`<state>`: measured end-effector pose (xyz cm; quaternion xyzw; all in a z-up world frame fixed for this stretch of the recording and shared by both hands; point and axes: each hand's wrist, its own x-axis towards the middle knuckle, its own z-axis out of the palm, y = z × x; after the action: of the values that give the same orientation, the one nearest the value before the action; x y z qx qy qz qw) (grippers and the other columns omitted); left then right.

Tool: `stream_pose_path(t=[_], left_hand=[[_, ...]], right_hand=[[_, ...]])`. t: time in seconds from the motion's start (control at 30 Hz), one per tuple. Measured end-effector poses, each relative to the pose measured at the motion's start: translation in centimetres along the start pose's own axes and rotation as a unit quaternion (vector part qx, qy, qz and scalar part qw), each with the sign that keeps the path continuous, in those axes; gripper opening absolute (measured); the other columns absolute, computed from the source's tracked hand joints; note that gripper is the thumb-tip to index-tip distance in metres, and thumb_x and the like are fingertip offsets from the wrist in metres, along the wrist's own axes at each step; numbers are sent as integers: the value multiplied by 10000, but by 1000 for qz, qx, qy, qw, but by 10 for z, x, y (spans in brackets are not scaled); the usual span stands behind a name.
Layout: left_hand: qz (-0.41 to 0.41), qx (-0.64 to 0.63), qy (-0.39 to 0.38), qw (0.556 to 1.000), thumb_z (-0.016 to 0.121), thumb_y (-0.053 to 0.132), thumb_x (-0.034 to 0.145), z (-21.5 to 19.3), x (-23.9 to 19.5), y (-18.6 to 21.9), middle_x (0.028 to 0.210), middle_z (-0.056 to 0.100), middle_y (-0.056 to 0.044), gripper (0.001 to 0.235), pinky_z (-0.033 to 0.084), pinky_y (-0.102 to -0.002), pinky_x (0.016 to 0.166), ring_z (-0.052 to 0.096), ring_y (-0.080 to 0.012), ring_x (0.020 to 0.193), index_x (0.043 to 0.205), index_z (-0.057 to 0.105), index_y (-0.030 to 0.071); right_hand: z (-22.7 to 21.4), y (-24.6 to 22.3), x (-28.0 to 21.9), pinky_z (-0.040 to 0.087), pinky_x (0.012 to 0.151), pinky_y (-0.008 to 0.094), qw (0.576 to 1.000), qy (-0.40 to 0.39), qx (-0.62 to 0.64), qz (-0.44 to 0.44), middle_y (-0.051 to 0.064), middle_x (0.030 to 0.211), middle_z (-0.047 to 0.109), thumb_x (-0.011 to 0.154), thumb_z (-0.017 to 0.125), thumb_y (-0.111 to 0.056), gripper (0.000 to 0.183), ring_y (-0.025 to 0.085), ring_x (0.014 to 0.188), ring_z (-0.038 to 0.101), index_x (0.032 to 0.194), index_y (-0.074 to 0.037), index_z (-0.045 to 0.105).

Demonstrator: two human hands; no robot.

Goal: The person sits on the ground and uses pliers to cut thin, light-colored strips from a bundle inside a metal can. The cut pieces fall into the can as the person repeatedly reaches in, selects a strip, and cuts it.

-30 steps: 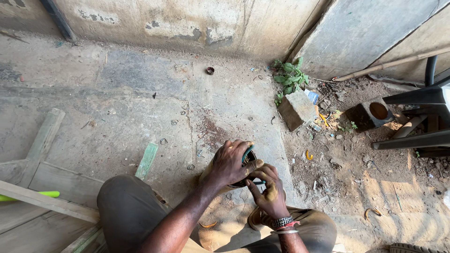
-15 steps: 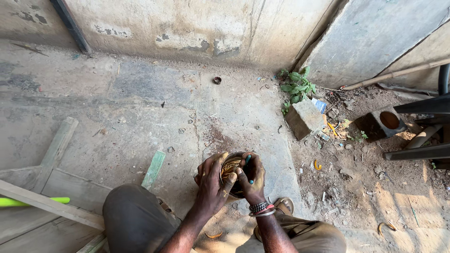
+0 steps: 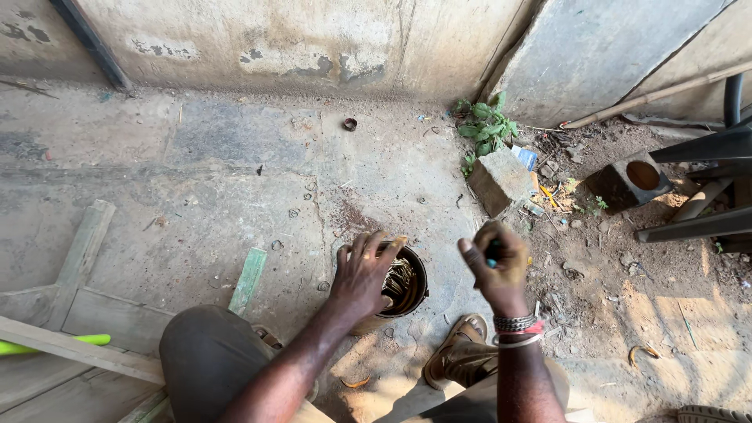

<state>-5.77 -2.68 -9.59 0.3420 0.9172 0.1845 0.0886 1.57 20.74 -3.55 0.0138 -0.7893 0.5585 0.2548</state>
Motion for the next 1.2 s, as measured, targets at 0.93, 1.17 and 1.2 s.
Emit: stream_pose_path(t=[0.93,1.17,1.2], left_hand=[[101,225,-151,957,691,-69,758,36,70,12,1281,589,-136,780,423,-546,1083,582,-315,1215,1459,403,114],[72,109,-178,975,911,255,644,-2,52,15,1522,392,-178,1106,373,-641,1095,454,-349,1358,1530,261,132],[43,123,-177,976,930,309,640,-5,46,16,1565,269,-208,1168,341,-685,1080,366,-422,1387,1545,208,160]], right_hand=[[19,136,-61,477,1087,373,935,-236,40,261,121,1362,699,920,712,-269,459,224,1264,640,1320,-46,680],[25,118,-52,512,1058,388,932,-251,49,258,103,1366,694,923,694,-281,470,221,1244,654,1338,-63,663],[23,115,-51,510,1063,384,932,-262,48,245,101,1370,697,934,682,-285,467,219,1247,657,1349,-70,661]])
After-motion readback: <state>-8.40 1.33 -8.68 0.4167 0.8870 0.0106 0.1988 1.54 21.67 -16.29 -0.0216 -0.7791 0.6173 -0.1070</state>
